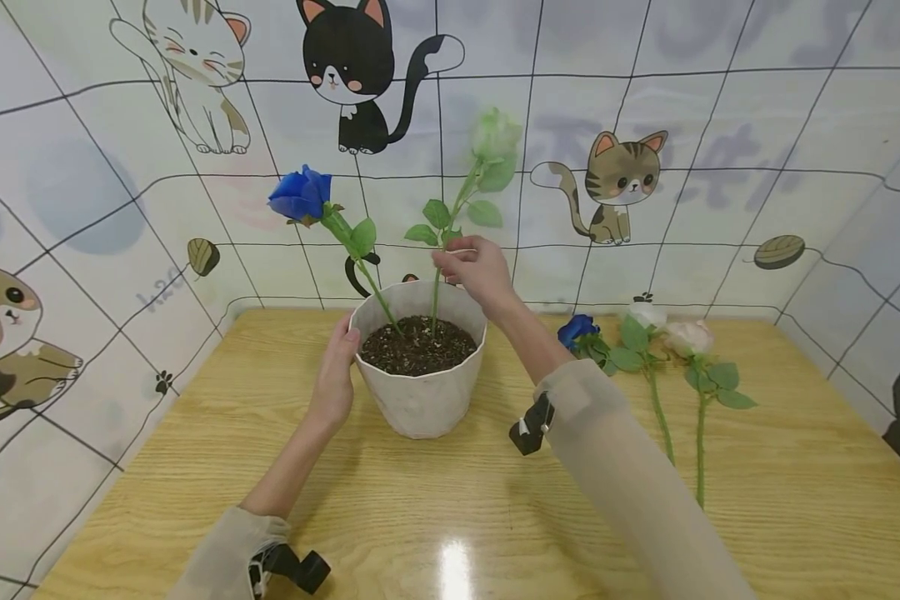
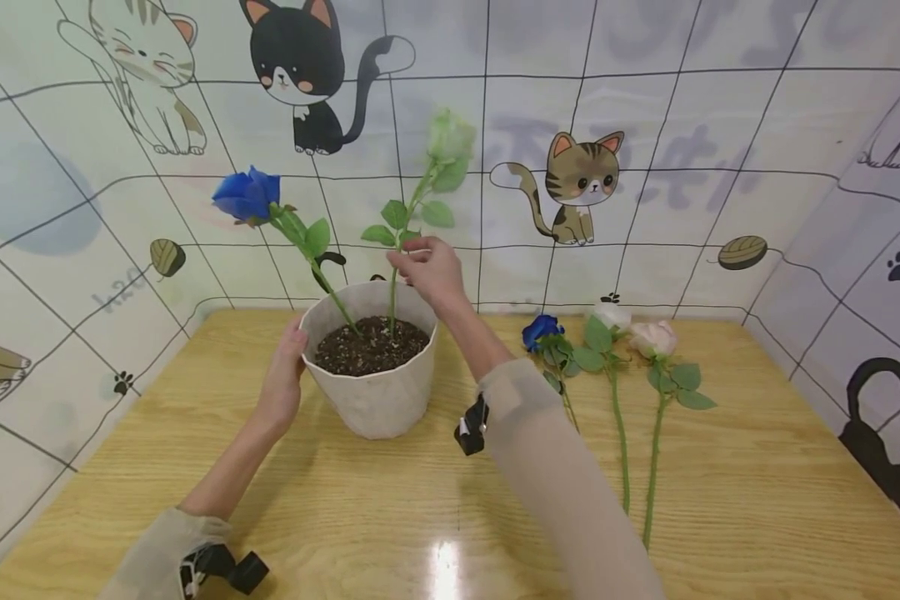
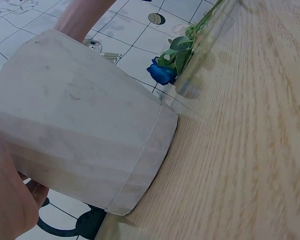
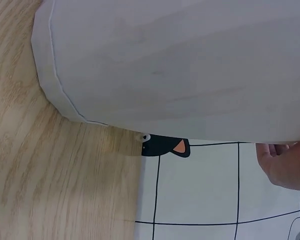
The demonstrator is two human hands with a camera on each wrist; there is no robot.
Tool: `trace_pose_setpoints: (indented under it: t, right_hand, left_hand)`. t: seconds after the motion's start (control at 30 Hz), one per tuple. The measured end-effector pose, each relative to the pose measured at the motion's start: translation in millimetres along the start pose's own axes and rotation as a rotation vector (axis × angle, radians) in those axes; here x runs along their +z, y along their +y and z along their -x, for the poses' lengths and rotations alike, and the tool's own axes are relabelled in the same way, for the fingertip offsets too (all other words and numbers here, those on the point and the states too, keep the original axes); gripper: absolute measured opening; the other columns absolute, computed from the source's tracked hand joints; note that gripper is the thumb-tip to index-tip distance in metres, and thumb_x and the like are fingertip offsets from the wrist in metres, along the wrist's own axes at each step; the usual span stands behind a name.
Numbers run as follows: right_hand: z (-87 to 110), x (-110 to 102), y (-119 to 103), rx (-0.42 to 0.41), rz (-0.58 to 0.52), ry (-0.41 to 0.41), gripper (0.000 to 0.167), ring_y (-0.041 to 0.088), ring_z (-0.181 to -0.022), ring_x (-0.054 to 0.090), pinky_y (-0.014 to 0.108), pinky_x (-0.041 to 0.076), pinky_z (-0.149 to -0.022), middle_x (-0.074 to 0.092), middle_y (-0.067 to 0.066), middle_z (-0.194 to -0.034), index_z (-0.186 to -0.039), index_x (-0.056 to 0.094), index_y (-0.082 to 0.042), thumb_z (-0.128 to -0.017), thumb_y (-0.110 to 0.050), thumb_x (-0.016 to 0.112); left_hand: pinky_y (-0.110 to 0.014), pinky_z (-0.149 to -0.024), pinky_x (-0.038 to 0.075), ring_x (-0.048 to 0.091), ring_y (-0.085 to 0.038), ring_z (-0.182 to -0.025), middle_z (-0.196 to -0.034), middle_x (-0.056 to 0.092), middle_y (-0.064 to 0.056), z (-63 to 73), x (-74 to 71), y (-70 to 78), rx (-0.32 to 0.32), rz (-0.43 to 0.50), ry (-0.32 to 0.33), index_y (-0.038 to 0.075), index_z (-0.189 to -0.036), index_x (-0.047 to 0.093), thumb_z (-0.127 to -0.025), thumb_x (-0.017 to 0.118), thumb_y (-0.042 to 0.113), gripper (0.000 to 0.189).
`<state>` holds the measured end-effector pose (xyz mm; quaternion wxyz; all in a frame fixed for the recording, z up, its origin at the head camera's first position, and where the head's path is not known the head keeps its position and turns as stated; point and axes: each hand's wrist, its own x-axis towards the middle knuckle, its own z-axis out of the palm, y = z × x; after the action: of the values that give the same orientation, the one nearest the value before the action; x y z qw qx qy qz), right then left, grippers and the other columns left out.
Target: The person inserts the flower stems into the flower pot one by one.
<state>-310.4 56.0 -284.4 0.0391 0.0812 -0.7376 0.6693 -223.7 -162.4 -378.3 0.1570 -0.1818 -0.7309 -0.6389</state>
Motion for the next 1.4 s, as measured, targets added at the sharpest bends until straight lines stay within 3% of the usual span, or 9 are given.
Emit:
trace_pose_setpoints:
  t: [0.2, 0.33, 0.57, 1.0, 1.4]
  right_hand:
    - [5.3, -6.6, 5.2, -0.014, 0.013, -0.013, 0.042, 0.037, -0.107, 0.064, 0.035, 0.055, -0.089, 0.065, 0.022, -0.123, -0.129, 0.059, 0.006, -0.098, -0.020, 0.068]
    - [9.9, -13.4, 8.0, -0.041, 0.079, -0.030, 0.043, 0.039, -0.111, 0.063, 0.037, 0.054, -0.091, 0.066, 0.019, -0.123, -0.130, 0.061, 0.003, -0.098, -0.026, 0.068]
    - [20.9, -24.7, 5.7, -0.101, 0.131, -0.051, 0.045, 0.031, -0.109, 0.064, 0.039, 0.053, -0.093, 0.066, 0.017, -0.124, -0.132, 0.060, 0.001, -0.100, -0.029, 0.065]
    - [47.9, -42.1, -1.5, -0.133, 0.149, -0.112, 0.041, 0.028, -0.108, 0.062, 0.043, 0.052, -0.095, 0.065, 0.016, -0.125, -0.132, 0.059, 0.001, -0.101, -0.025, 0.064]
    - [68.1, -73.9, -2.9, -0.142, 0.197, -0.122, 0.041, 0.026, -0.106, 0.062, 0.037, 0.051, -0.093, 0.065, 0.014, -0.125, -0.133, 0.059, -0.002, -0.101, -0.028, 0.063]
  left_hand:
    - [-0.051, -0.108, 0.033, 0.046, -0.034, -0.129, -0.142, 0.049, -0.022, 0.2, 0.3, -0.6, 0.005, 0.000, -0.002, -0.002, -0.147, 0.041, -0.108, 0.027, 0.027, 0.051]
    - [-0.053, -0.107, 0.033, 0.046, -0.035, -0.129, -0.142, 0.048, -0.022, -0.1, 0.4, -1.0, 0.008, 0.009, -0.003, -0.001, -0.147, 0.040, -0.107, 0.027, 0.027, 0.051]
    - [-0.054, -0.108, 0.031, 0.045, -0.036, -0.129, -0.143, 0.047, -0.024, 0.8, 0.1, -1.7, 0.008, 0.013, 0.000, -0.002, -0.148, 0.039, -0.108, 0.026, 0.027, 0.052]
    - [-0.054, -0.108, 0.032, 0.045, -0.035, -0.129, -0.141, 0.048, -0.025, 0.5, 1.7, -2.1, 0.023, 0.042, 0.004, -0.005, -0.146, 0.040, -0.107, 0.028, 0.028, 0.053]
    - [-0.053, -0.109, 0.032, 0.045, -0.034, -0.130, -0.141, 0.049, -0.024, 0.5, 1.5, -2.9, 0.013, 0.039, 0.011, -0.005, -0.146, 0.040, -0.107, 0.028, 0.029, 0.053]
